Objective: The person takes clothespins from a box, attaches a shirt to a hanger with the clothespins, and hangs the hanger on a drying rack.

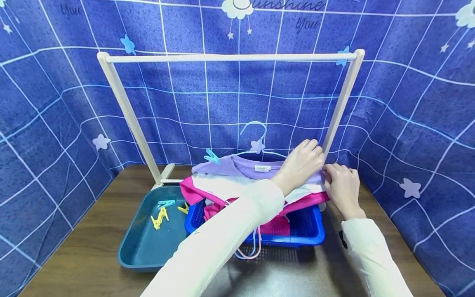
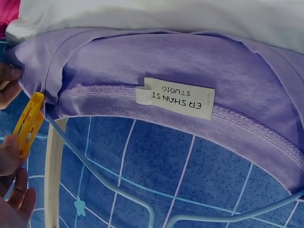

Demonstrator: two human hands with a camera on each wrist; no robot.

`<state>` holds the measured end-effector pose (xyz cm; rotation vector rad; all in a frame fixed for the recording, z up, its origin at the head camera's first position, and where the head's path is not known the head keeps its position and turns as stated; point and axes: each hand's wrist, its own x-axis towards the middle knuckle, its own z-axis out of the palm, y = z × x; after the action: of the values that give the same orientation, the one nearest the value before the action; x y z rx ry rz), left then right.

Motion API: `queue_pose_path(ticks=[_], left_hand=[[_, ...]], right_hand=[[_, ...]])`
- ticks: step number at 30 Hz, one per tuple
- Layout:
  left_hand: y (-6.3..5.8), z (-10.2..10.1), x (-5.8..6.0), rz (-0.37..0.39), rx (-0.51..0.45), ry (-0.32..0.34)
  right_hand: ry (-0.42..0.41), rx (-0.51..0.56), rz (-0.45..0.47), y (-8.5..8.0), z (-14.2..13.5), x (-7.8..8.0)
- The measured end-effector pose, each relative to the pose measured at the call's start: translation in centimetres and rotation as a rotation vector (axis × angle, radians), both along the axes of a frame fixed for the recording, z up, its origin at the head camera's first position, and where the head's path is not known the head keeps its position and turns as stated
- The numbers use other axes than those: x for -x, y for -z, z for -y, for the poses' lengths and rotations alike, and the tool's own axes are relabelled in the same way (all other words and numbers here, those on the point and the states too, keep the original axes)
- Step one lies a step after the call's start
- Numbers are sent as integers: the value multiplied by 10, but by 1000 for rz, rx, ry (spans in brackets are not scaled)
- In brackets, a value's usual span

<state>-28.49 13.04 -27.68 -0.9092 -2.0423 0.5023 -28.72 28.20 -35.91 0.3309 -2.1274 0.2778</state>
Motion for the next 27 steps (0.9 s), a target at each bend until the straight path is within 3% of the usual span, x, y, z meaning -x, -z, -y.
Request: queue_pose_path(ticks=[18, 27], left_hand=[[6, -2, 1, 46, 83, -42], [7, 7, -3, 67, -26, -77]], right_hand=[[-5, 14, -12, 1, -1, -1], [-10, 37, 6, 0, -1, 3]])
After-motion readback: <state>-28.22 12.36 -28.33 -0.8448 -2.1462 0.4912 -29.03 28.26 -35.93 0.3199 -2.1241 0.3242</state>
